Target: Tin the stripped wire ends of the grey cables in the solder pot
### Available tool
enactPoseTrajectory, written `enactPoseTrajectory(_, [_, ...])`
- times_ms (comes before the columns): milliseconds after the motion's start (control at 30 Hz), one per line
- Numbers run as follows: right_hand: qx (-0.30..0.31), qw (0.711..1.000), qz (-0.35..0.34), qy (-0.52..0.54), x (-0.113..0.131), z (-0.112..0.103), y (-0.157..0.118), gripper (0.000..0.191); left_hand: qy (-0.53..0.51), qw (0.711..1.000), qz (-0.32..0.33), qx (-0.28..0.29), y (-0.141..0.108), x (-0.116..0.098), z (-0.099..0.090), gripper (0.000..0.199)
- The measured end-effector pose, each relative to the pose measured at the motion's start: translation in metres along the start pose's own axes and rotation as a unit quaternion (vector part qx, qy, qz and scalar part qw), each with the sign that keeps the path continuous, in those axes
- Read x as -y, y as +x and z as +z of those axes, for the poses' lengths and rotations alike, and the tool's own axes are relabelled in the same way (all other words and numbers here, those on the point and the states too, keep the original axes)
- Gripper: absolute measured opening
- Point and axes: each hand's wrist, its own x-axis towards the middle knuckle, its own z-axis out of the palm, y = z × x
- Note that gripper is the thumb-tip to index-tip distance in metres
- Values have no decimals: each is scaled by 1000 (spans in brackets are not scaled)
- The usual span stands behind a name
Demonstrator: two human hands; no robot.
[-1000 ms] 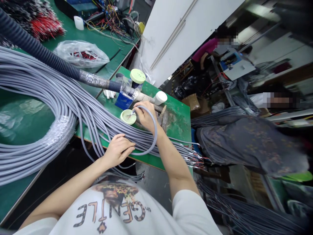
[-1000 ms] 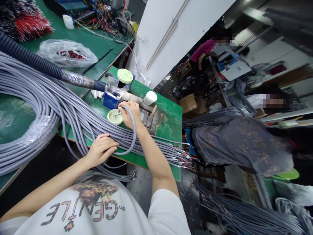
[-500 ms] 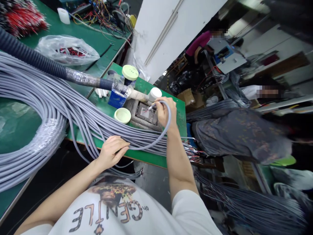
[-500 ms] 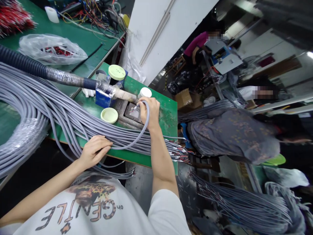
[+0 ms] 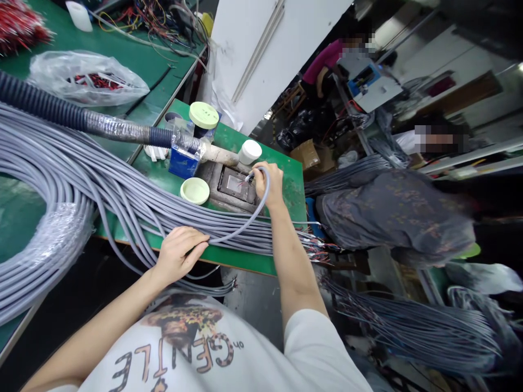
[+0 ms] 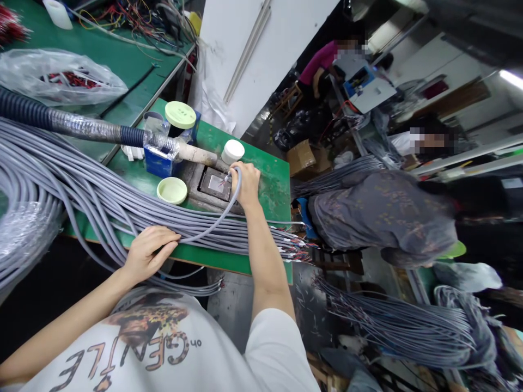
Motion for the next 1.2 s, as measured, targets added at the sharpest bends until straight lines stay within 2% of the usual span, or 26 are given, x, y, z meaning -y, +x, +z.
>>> enactPoseTrajectory(267, [24,999,15,16,-1,7,-2,17,-1,1000,-13,9,0,1,1,14])
enactPoseTrajectory(367, [28,999,18,17,2,4,0,18,-2,1000,-21,12,-1,2,2,14])
enactPoseTrajectory(500, [-15,999,-16,25,22,-27,-7,19,-30,999,-40,10,0,-2,0,14])
enactPoseTrajectory(600, [-46,994,-74,62,49,-62,-32,20,-117,989,-90,2,7,-10,-1,15])
enactPoseTrajectory(667, [-52,987,-124,83,67,-81,-59,19,-204,966,-158,19,14,-18,1,20])
enactPoseTrajectory(767, [-25,971,-205,121,88,-97,-103,20,-334,897,-273,90,24,-26,9,33])
enactPoseTrajectory(833, [4,964,-240,112,97,-103,-129,26,-403,849,-319,120,28,-30,16,44])
enactPoseTrajectory(900, [23,959,-267,91,102,-107,-147,29,-442,819,-347,120,27,-34,22,48])
enactPoseTrajectory(1067, [29,955,-287,68,107,-112,-170,32,-469,784,-392,107,17,-42,27,41])
enactPoseTrajectory(1200, [27,956,-269,116,109,-111,-176,35,-487,779,-380,106,12,-47,26,42])
